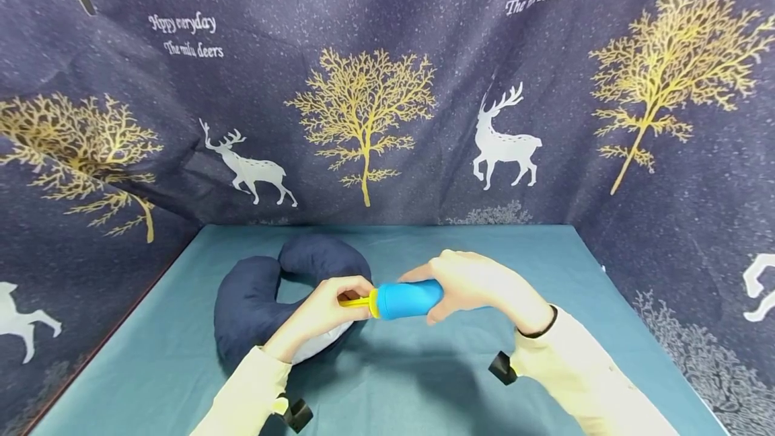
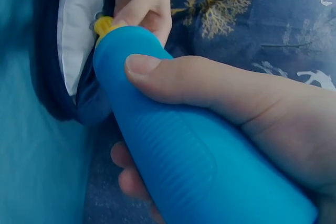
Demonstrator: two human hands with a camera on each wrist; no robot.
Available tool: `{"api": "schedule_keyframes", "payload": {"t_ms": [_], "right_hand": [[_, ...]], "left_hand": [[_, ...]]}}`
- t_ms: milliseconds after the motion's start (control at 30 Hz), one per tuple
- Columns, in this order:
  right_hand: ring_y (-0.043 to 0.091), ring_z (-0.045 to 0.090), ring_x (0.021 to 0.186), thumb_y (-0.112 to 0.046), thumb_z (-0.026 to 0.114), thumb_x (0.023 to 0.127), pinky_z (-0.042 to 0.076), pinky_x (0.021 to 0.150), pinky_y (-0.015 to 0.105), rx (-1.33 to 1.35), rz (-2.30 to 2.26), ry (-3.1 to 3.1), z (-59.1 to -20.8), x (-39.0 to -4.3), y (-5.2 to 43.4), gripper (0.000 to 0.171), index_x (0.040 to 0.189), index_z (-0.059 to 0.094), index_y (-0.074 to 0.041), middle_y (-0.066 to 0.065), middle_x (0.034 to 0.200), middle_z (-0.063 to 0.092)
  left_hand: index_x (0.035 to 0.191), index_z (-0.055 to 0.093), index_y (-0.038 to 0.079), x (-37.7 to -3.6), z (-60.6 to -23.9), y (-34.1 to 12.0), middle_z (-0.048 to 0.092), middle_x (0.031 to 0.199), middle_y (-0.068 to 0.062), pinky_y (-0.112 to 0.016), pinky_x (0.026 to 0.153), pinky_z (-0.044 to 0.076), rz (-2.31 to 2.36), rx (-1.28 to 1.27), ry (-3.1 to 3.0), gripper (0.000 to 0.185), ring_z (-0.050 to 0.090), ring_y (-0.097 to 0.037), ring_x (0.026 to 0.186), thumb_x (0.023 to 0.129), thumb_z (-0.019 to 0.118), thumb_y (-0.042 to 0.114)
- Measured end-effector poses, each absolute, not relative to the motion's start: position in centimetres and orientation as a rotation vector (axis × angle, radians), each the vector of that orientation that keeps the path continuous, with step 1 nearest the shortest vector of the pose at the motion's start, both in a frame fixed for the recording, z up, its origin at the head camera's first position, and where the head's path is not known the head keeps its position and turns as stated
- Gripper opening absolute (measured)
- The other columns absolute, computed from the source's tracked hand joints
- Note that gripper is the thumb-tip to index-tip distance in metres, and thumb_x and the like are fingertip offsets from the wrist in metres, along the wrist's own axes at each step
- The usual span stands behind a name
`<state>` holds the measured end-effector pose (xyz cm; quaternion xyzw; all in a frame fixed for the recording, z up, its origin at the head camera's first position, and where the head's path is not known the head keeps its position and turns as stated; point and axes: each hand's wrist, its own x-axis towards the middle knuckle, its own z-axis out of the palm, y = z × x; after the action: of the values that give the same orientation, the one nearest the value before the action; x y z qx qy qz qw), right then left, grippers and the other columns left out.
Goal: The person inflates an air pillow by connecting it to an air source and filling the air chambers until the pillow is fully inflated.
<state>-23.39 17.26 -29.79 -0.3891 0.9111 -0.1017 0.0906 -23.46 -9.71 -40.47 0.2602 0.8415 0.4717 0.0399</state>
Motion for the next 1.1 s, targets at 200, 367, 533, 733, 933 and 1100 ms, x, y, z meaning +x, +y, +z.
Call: {"api": "schedule_keyframes", "payload": {"t_ms": [200,367,533,733,933,1100], "right_hand": [[-0.001,0.055,0.070,-0.029,0.083,0.071,0.043,0.064,0.022,-1.125,-0.325,2.686,-29.0,-23.2,19.4,0.067,0.134,0.061,-0.033,-0.013,0.100,0.071],[-0.003,0.055,0.071,-0.029,0.082,0.073,0.044,0.066,0.020,-1.154,-0.389,2.648,-28.3,-22.9,21.3,0.067,0.136,0.060,-0.031,-0.014,0.099,0.070],[-0.004,0.053,0.072,-0.032,0.082,0.073,0.043,0.064,0.019,-1.102,-0.380,2.674,-27.5,-22.3,23.1,0.068,0.136,0.058,-0.038,-0.020,0.094,0.067],[-0.003,0.054,0.078,-0.035,0.083,0.074,0.043,0.066,0.019,-1.085,-0.414,2.646,-26.6,-22.1,25.1,0.068,0.137,0.057,-0.036,-0.018,0.100,0.067],[-0.003,0.053,0.081,-0.037,0.083,0.075,0.043,0.067,0.019,-1.087,-0.462,2.627,-26.2,-22.1,27.0,0.068,0.138,0.058,-0.033,-0.015,0.106,0.068],[-0.002,0.053,0.084,-0.038,0.083,0.076,0.042,0.066,0.019,-1.053,-0.481,2.622,-25.9,-22.1,28.5,0.068,0.139,0.057,-0.031,-0.014,0.109,0.068]], "left_hand": [[0.102,0.072,0.012,-23.4,-40.4,-9.6,0.073,0.094,-0.001,-0.022,0.076,0.053,1.444,0.813,2.591,0.017,0.063,-0.009,0.078,0.085,0.074,0.016],[0.104,0.072,0.013,-23.4,-40.2,-9.6,0.073,0.093,0.001,-0.022,0.076,0.052,1.448,0.796,2.577,0.019,0.063,-0.010,0.078,0.085,0.074,0.016],[0.102,0.072,0.017,-23.2,-39.9,-9.5,0.073,0.093,0.003,-0.022,0.076,0.052,1.462,0.790,2.560,0.017,0.064,-0.010,0.078,0.086,0.074,0.016],[0.101,0.072,0.020,-23.2,-40.0,-9.4,0.073,0.093,0.003,-0.023,0.076,0.052,1.461,0.789,2.560,0.015,0.063,-0.011,0.078,0.086,0.074,0.017],[0.100,0.072,0.020,-23.2,-40.0,-9.5,0.073,0.093,0.003,-0.023,0.076,0.052,1.465,0.785,2.558,0.014,0.063,-0.011,0.078,0.087,0.074,0.018],[0.099,0.072,0.020,-23.3,-40.0,-9.5,0.073,0.093,0.003,-0.023,0.076,0.052,1.467,0.790,2.557,0.013,0.063,-0.011,0.078,0.086,0.075,0.018]]}}
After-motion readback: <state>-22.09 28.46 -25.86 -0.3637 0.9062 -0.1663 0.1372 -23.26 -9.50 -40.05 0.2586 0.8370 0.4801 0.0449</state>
